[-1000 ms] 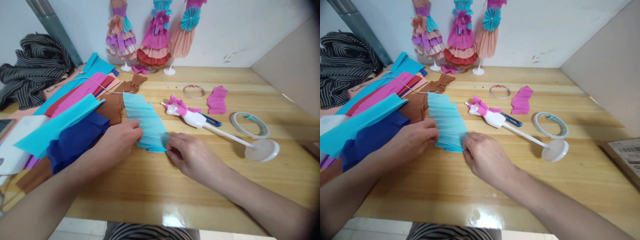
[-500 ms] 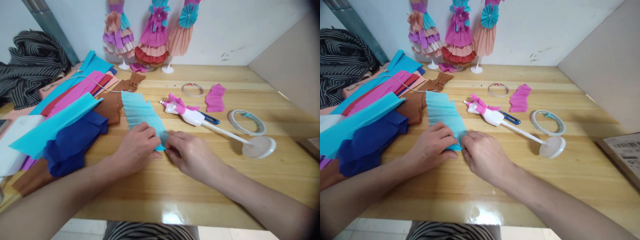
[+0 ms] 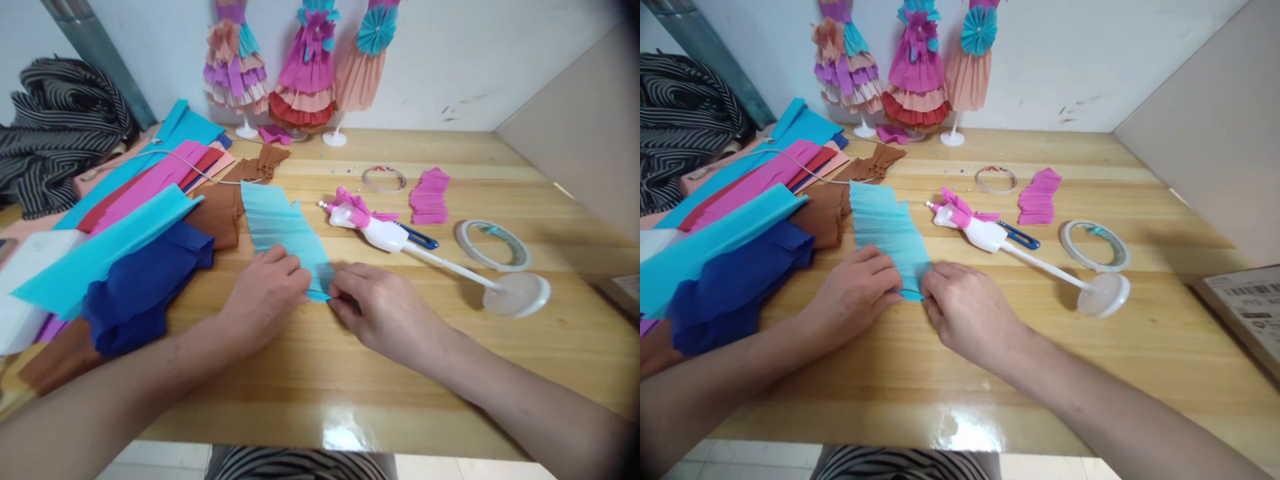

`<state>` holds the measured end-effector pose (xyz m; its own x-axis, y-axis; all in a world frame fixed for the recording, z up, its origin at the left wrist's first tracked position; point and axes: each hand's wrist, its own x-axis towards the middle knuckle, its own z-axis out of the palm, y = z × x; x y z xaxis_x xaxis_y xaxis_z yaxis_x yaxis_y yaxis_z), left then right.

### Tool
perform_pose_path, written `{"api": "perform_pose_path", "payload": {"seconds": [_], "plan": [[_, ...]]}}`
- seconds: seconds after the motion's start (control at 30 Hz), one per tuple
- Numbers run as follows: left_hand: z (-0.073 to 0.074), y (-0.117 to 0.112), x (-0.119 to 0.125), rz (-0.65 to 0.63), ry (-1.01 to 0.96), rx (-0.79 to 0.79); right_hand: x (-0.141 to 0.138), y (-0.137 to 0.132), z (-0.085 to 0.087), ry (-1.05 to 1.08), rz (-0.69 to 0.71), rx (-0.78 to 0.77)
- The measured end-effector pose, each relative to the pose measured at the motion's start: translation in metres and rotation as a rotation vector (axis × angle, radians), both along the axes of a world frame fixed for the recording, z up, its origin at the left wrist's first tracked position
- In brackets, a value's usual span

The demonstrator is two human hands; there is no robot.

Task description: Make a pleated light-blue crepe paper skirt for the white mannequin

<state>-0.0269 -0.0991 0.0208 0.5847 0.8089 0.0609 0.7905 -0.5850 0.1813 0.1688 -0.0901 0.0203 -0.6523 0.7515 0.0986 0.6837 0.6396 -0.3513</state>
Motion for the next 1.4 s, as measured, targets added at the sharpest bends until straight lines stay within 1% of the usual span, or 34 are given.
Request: {"api": "perform_pose_path", "payload": {"seconds": [0.17, 0.37, 0.47, 0.63, 0.8, 0.9, 0.97, 1.03, 1.1, 1.13, 1.2, 1.23, 1.3, 1.33, 1.4], "plan": [[-0.001, 0.000, 0.000, -0.009, 0.027, 0.011, 0.002, 0.003, 0.005, 0.017, 0.051, -0.033], [-0.004, 0.000, -0.002, -0.021, 0.008, 0.023, 0.000, 0.001, 0.010, 0.022, 0.095, -0.007], [-0.005, 0.000, -0.002, -0.019, 0.000, 0.024, -0.002, 0.000, 0.008, 0.028, 0.104, 0.017], [-0.004, 0.001, -0.002, -0.037, -0.009, 0.019, -0.003, 0.002, 0.000, 0.052, 0.077, 0.065], [0.003, 0.001, -0.004, -0.019, 0.016, -0.040, 0.000, 0.005, -0.003, 0.088, 0.100, 0.036], [0.012, 0.004, -0.008, -0.026, 0.079, -0.114, 0.001, 0.005, -0.003, 0.078, 0.110, 0.039], [0.020, 0.006, -0.016, -0.042, 0.119, -0.159, 0.001, 0.004, -0.003, 0.070, 0.119, 0.044], [0.027, 0.008, -0.027, -0.010, 0.177, -0.210, 0.001, 0.004, -0.002, 0.060, 0.127, 0.053], [0.034, 0.008, -0.039, 0.059, 0.232, -0.192, 0.001, 0.003, -0.002, 0.057, 0.136, 0.066], [0.037, 0.008, -0.044, 0.111, 0.287, -0.154, 0.001, 0.003, -0.002, 0.057, 0.140, 0.073], [0.042, 0.008, -0.050, 0.235, 0.349, -0.006, 0.000, 0.003, -0.003, 0.057, 0.144, 0.082], [0.043, 0.007, -0.050, 0.285, 0.320, 0.071, 0.000, 0.003, -0.003, 0.057, 0.144, 0.082], [0.043, 0.006, -0.047, 0.319, 0.159, 0.156, 0.000, 0.004, -0.003, 0.053, 0.142, 0.075], [0.042, 0.006, -0.044, 0.304, 0.062, 0.153, 0.000, 0.004, -0.003, 0.050, 0.143, 0.071], [0.038, 0.004, -0.038, 0.247, -0.082, 0.097, 0.001, 0.003, -0.003, 0.043, 0.143, 0.065]]}}
